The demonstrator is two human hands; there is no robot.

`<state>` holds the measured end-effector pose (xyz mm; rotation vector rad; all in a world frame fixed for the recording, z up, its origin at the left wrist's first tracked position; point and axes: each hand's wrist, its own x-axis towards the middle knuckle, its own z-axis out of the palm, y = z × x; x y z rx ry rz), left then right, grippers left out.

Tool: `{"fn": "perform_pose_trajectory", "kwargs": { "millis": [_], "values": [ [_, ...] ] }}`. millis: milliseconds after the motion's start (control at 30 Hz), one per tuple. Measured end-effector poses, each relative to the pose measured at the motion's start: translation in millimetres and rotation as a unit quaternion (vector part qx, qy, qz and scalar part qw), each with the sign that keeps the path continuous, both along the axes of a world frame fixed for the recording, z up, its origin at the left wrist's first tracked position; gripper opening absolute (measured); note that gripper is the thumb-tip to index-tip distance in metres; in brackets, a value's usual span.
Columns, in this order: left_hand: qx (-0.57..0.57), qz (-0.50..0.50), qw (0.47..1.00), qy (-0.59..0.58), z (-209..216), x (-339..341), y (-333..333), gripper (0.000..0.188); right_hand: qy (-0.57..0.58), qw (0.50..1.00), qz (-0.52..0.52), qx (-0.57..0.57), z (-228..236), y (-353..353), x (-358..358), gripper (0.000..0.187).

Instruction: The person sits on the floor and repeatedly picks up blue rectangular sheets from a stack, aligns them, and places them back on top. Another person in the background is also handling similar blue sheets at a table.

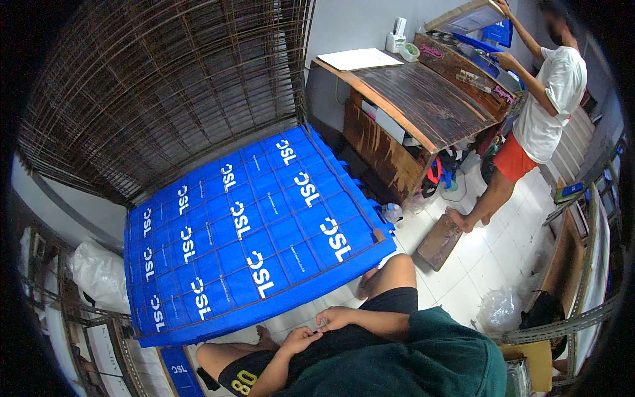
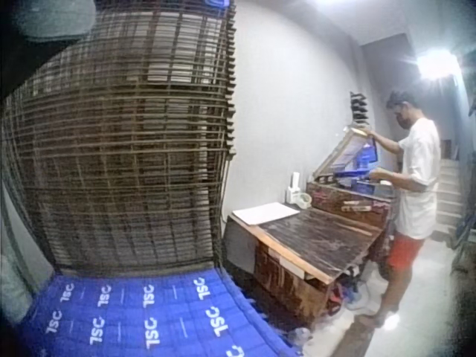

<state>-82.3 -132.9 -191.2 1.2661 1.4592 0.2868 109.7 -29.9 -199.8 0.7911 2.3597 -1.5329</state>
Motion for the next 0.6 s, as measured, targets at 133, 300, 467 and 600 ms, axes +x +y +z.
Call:
{"fn": "perform_pose_trajectory", "kwargs": {
  "millis": [133,300,467,600],
  "values": [
    [-0.031,0.020,0.999,-0.021,-19.2,-3.1,-3.6,0.046,0.031,0.999,-0.004,0.028,34.1,2.7,12.3,0.043],
    [-0.024,0.022,0.999,0.015,-0.2,3.8,1.9,0.044,0.173,0.981,-0.023,-0.089,116.4,31.3,45.2,0.039],
    [-0.015,0.032,0.999,0.034,13.5,2.4,-2.9,0.047,0.379,0.859,-0.295,0.176,208.5,105.5,113.7,0.031],
    [-0.015,0.022,0.997,0.071,17.6,6.0,-4.3,0.048,0.508,0.655,-0.538,0.149,257.7,183.7,193.4,0.027]
  ]
}}
